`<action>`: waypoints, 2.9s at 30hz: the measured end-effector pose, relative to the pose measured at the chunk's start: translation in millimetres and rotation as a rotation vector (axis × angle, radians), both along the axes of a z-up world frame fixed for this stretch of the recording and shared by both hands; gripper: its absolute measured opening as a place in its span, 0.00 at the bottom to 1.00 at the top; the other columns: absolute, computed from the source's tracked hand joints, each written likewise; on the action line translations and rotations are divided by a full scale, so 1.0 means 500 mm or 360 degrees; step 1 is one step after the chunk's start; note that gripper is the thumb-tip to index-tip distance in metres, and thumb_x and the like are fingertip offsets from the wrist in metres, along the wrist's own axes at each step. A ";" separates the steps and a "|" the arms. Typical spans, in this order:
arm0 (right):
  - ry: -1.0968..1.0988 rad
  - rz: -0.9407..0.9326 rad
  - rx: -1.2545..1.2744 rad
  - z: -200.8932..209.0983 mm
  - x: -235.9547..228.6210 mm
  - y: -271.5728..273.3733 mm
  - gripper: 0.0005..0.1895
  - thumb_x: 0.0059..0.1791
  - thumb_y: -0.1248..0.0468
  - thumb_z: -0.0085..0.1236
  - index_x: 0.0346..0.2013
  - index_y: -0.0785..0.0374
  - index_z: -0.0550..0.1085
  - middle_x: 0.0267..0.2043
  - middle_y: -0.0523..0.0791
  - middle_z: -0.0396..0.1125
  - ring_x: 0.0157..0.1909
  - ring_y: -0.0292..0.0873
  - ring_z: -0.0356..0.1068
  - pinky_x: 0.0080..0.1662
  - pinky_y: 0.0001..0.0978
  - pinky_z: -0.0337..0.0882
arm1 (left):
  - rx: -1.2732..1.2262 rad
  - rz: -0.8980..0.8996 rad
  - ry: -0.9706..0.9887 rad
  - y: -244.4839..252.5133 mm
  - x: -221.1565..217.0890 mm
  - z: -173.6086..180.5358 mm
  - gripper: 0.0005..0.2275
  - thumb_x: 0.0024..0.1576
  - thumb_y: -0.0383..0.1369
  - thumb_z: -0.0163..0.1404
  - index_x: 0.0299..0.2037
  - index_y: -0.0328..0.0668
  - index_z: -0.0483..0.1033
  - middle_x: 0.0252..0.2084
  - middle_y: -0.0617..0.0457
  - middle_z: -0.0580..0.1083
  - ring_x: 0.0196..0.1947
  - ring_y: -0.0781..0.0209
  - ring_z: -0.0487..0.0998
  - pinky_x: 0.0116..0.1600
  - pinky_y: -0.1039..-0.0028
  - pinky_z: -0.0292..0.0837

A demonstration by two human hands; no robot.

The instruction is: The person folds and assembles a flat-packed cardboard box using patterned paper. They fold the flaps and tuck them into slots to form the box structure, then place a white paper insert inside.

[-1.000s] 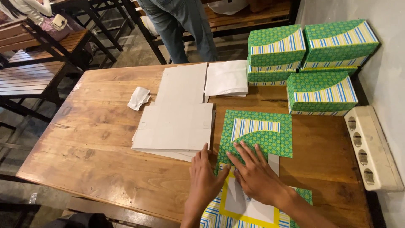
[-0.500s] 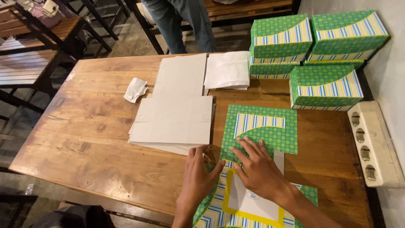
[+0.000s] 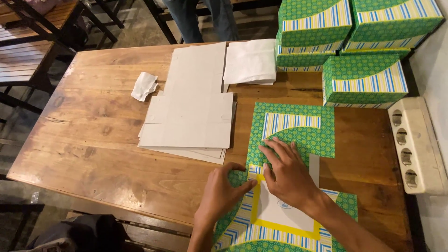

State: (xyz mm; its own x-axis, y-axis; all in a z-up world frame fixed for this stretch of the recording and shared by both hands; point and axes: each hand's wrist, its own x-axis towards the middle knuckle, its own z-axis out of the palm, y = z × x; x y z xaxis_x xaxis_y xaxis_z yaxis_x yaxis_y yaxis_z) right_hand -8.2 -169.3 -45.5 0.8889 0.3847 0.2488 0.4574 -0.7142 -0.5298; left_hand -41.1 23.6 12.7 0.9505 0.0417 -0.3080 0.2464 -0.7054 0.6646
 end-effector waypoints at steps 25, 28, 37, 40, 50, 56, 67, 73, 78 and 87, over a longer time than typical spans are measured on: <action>0.0070 0.0163 -0.0449 0.051 0.011 -0.035 0.13 0.53 0.58 0.49 0.49 0.49 0.79 0.65 0.46 0.66 0.72 0.53 0.60 0.67 0.63 0.58 | -0.0546 -0.0262 -0.0489 0.004 0.064 -0.007 0.15 0.58 0.34 0.56 0.55 0.44 0.76 0.37 0.47 0.84 0.41 0.50 0.87 0.46 0.65 0.80; 0.0133 0.0194 -0.0389 0.066 0.014 -0.043 0.16 0.54 0.58 0.47 0.53 0.50 0.78 0.65 0.46 0.67 0.72 0.50 0.60 0.69 0.66 0.50 | -0.0564 -0.0451 -0.0369 0.007 0.100 -0.013 0.13 0.54 0.30 0.59 0.50 0.44 0.78 0.39 0.47 0.84 0.43 0.47 0.86 0.45 0.62 0.79; 0.0336 0.0144 -0.0282 0.065 0.021 -0.055 0.20 0.57 0.56 0.40 0.61 0.46 0.72 0.66 0.39 0.68 0.72 0.41 0.61 0.70 0.60 0.46 | -0.0410 -0.0903 -0.0450 0.003 0.168 -0.009 0.08 0.49 0.28 0.61 0.38 0.40 0.83 0.30 0.44 0.78 0.33 0.44 0.83 0.38 0.58 0.79; 0.0376 0.0022 -0.0128 0.059 0.024 -0.056 0.25 0.57 0.59 0.36 0.69 0.57 0.64 0.60 0.49 0.72 0.67 0.46 0.67 0.69 0.58 0.51 | -0.0324 -0.0943 -0.0309 0.004 0.188 -0.010 0.08 0.47 0.33 0.62 0.35 0.44 0.83 0.33 0.47 0.80 0.35 0.44 0.84 0.40 0.57 0.78; 0.0053 0.0069 -0.0228 0.060 0.021 -0.042 0.24 0.49 0.53 0.58 0.59 0.53 0.73 0.67 0.49 0.64 0.68 0.52 0.65 0.62 0.57 0.62 | -0.0138 -0.0918 -0.0196 0.002 0.217 -0.033 0.14 0.43 0.44 0.67 0.30 0.49 0.78 0.29 0.56 0.79 0.33 0.51 0.84 0.40 0.59 0.78; 0.0020 0.0172 -0.0314 0.053 0.021 -0.051 0.26 0.48 0.46 0.62 0.56 0.53 0.76 0.65 0.46 0.67 0.71 0.50 0.62 0.63 0.52 0.61 | -0.0220 -0.1044 -0.0156 0.013 0.256 -0.064 0.12 0.44 0.40 0.67 0.30 0.48 0.78 0.29 0.54 0.79 0.33 0.51 0.83 0.42 0.60 0.77; 0.0018 0.0195 -0.0342 0.067 0.026 -0.056 0.26 0.48 0.44 0.62 0.55 0.54 0.78 0.66 0.46 0.67 0.71 0.49 0.63 0.61 0.49 0.63 | -0.0385 -0.0893 -0.0203 0.018 0.246 -0.070 0.08 0.48 0.35 0.64 0.28 0.47 0.76 0.26 0.55 0.78 0.25 0.56 0.83 0.39 0.63 0.77; 0.0036 0.0196 -0.0348 0.064 0.027 -0.054 0.26 0.47 0.44 0.63 0.54 0.55 0.78 0.67 0.45 0.66 0.71 0.49 0.62 0.61 0.50 0.64 | -0.0347 -0.0859 -0.0238 0.015 0.240 -0.064 0.09 0.48 0.35 0.64 0.31 0.45 0.75 0.25 0.54 0.77 0.26 0.55 0.84 0.37 0.63 0.77; 0.0004 0.0200 -0.0358 0.067 0.026 -0.056 0.26 0.47 0.45 0.62 0.55 0.54 0.77 0.67 0.44 0.67 0.71 0.48 0.63 0.62 0.49 0.64 | -0.0324 -0.0916 -0.0241 0.018 0.234 -0.045 0.09 0.49 0.34 0.63 0.32 0.43 0.76 0.26 0.51 0.78 0.28 0.53 0.85 0.38 0.62 0.78; -0.0003 0.0185 -0.0355 0.065 0.024 -0.055 0.26 0.47 0.45 0.63 0.54 0.54 0.78 0.66 0.44 0.68 0.70 0.48 0.63 0.62 0.48 0.64 | -0.0243 -0.0930 -0.0189 0.016 0.233 -0.049 0.12 0.48 0.38 0.64 0.35 0.46 0.74 0.29 0.54 0.77 0.31 0.53 0.85 0.39 0.61 0.79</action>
State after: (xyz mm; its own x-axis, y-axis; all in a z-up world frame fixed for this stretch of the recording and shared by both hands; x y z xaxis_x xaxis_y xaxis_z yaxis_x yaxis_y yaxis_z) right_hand 3.8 -196.9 -13.2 0.8349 0.5301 0.1478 0.5443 -0.7558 -0.3640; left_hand 75.5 31.6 -11.8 0.8309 -0.5329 -0.1601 -0.2342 -0.5960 0.7681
